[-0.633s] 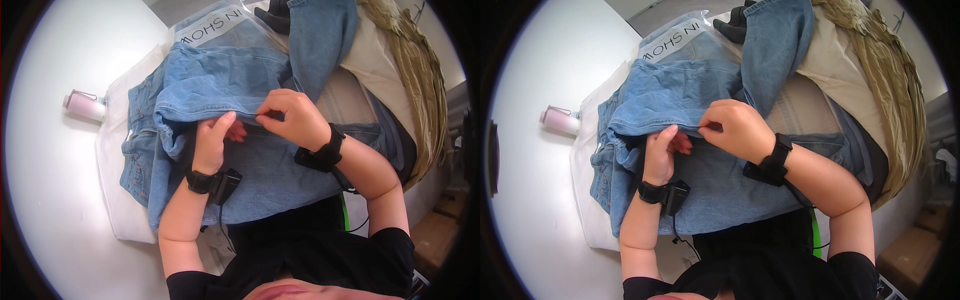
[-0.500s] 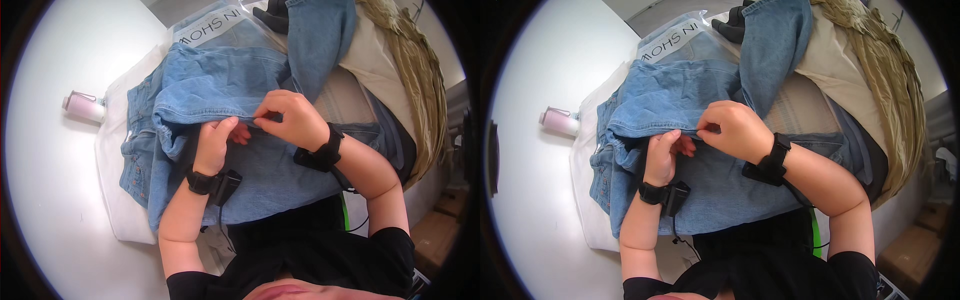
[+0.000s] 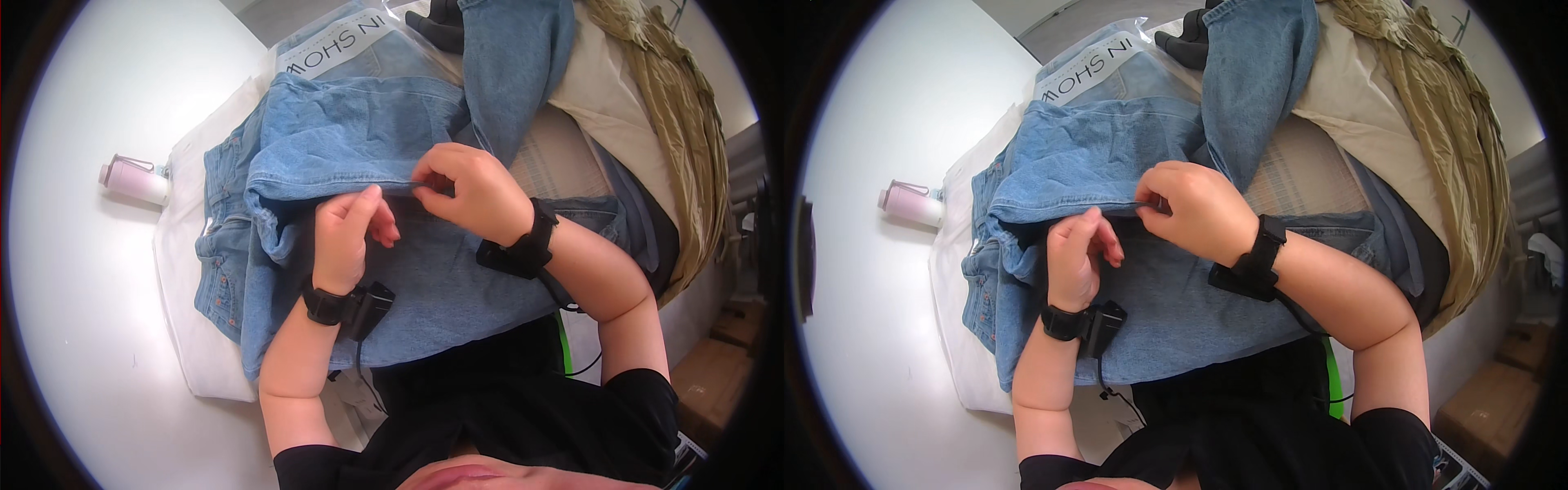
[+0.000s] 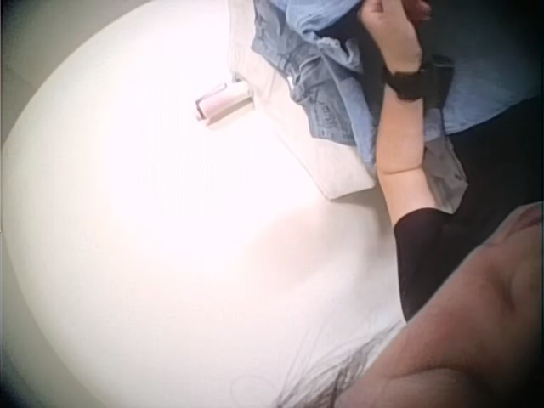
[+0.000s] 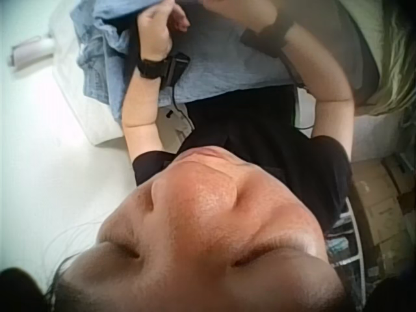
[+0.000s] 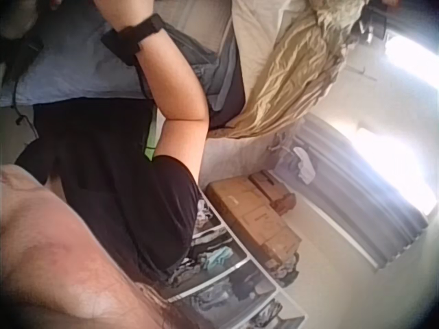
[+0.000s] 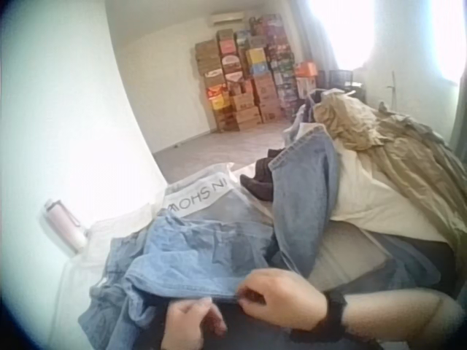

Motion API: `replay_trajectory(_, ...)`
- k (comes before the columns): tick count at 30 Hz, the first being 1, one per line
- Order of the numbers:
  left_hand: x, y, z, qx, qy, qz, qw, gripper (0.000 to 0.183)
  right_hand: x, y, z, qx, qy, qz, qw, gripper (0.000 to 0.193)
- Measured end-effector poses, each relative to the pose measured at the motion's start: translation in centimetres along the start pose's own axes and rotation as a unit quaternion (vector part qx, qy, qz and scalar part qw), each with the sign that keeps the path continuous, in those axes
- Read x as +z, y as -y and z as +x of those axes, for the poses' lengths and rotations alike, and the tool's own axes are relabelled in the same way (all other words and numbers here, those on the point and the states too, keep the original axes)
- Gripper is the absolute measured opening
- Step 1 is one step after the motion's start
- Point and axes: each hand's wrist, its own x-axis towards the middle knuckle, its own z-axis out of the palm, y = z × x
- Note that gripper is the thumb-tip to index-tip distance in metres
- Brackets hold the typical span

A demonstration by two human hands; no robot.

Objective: The person picks up the jeans and pulls at the seams and edges of the waistband and legs, then turns the leg inside out to inspect the inner seams.

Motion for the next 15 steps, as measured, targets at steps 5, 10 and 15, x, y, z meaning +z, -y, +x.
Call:
replay_trajectory(5, 0.2, -0.9, -0.2, 0.026, -0.048, -0.076, 0.996, 0.043, 0.0, 0.2, -0.1, -0.023, -0.016, -0.071, 0.997, 0.014)
replay_trajectory(10, 0.2, -0.8, 0.3, 0.029, -0.082, -0.069, 0.994, 0.037, 0.0, 0.3, -0.1, -0.034, 0.013, -0.085, 0.996, 0.016)
replay_trajectory(15, 0.6, -0.7, 0.0, 0.037, -0.120, -0.086, 0.988, 0.030, -0.9, 0.1, 0.3, -0.037, -0.023, -0.122, 0.992, 0.018)
